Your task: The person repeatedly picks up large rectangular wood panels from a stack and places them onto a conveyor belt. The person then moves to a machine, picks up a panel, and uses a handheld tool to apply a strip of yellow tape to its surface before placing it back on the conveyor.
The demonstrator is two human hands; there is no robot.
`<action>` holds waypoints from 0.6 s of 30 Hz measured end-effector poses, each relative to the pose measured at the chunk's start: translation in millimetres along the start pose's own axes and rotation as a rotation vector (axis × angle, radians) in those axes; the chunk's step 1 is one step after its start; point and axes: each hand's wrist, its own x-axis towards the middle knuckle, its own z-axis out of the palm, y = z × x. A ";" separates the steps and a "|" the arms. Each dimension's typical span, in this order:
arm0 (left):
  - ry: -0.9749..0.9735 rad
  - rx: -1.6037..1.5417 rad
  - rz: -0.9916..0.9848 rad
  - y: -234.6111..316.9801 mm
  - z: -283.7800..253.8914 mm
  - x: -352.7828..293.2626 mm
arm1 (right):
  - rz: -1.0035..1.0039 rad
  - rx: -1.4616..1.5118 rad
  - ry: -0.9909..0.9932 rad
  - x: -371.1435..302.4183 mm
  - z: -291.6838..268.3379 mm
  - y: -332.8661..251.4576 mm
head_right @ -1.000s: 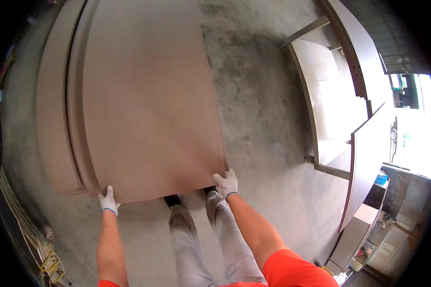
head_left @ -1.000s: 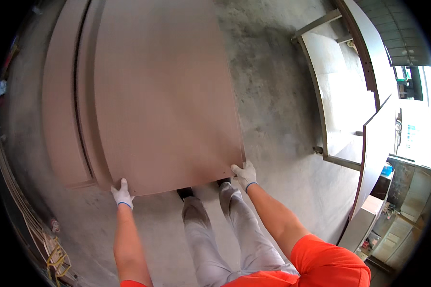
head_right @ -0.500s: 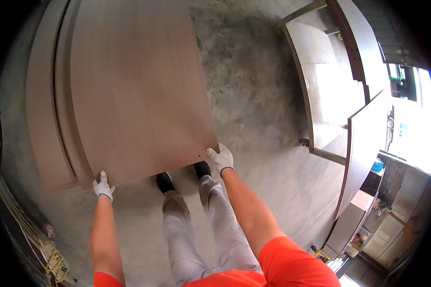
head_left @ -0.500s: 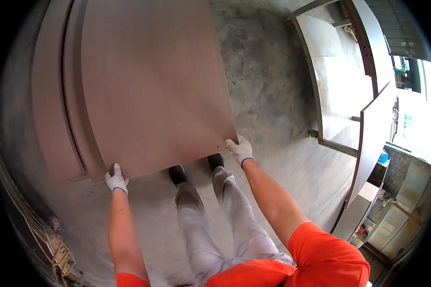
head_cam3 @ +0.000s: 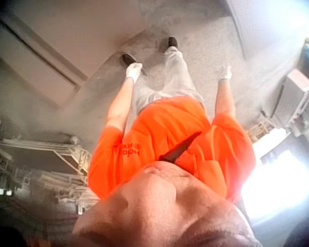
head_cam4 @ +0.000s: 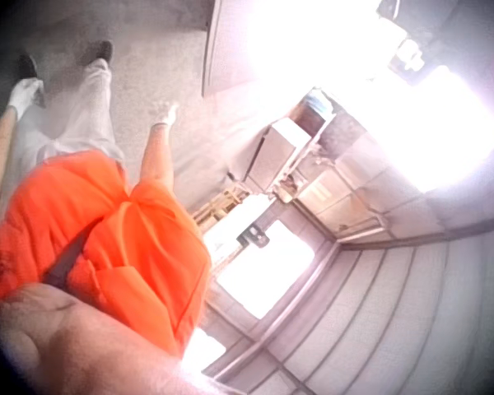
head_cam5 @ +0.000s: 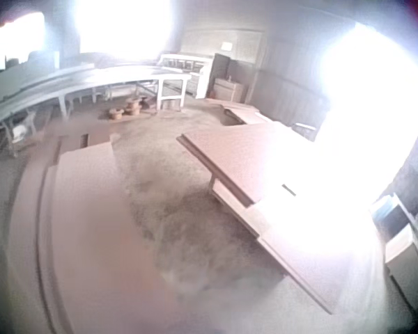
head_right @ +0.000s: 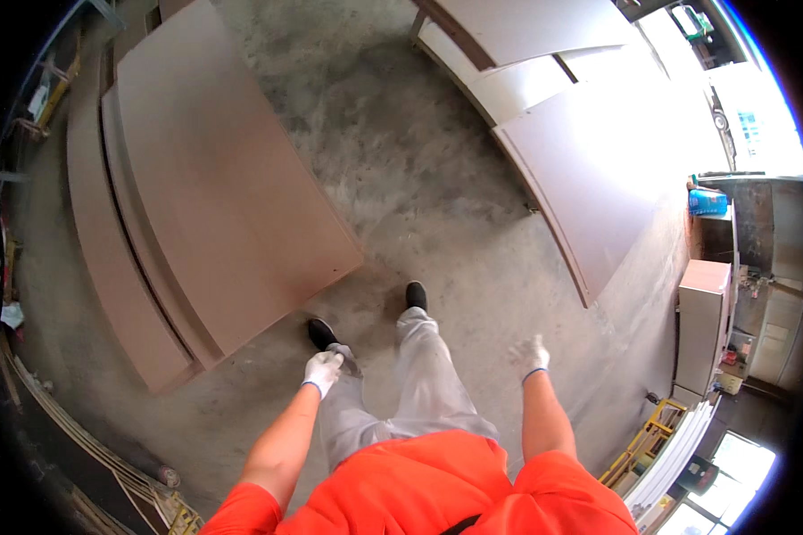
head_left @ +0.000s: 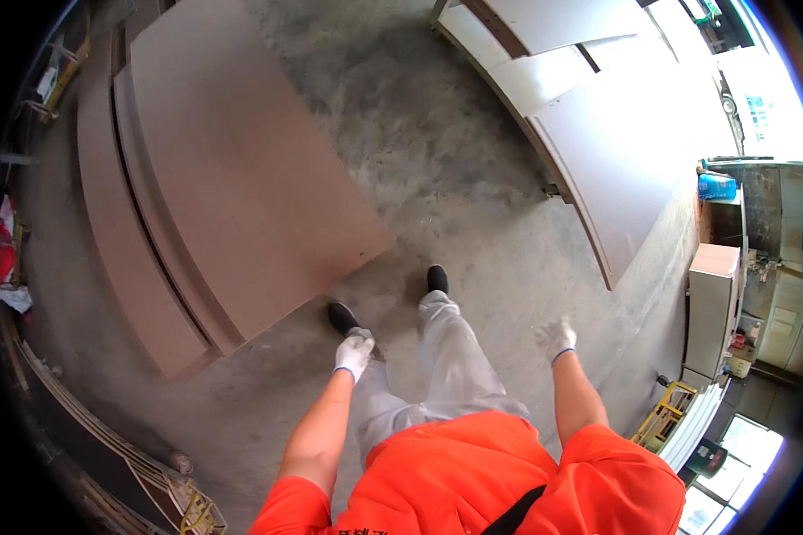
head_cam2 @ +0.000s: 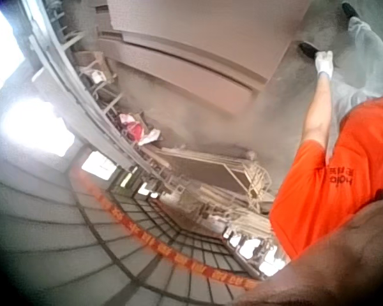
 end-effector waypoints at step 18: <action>-0.259 -0.374 0.243 302.0 452.7 -56.3 | -0.300 0.272 -0.345 69.3 -27.9 -267.0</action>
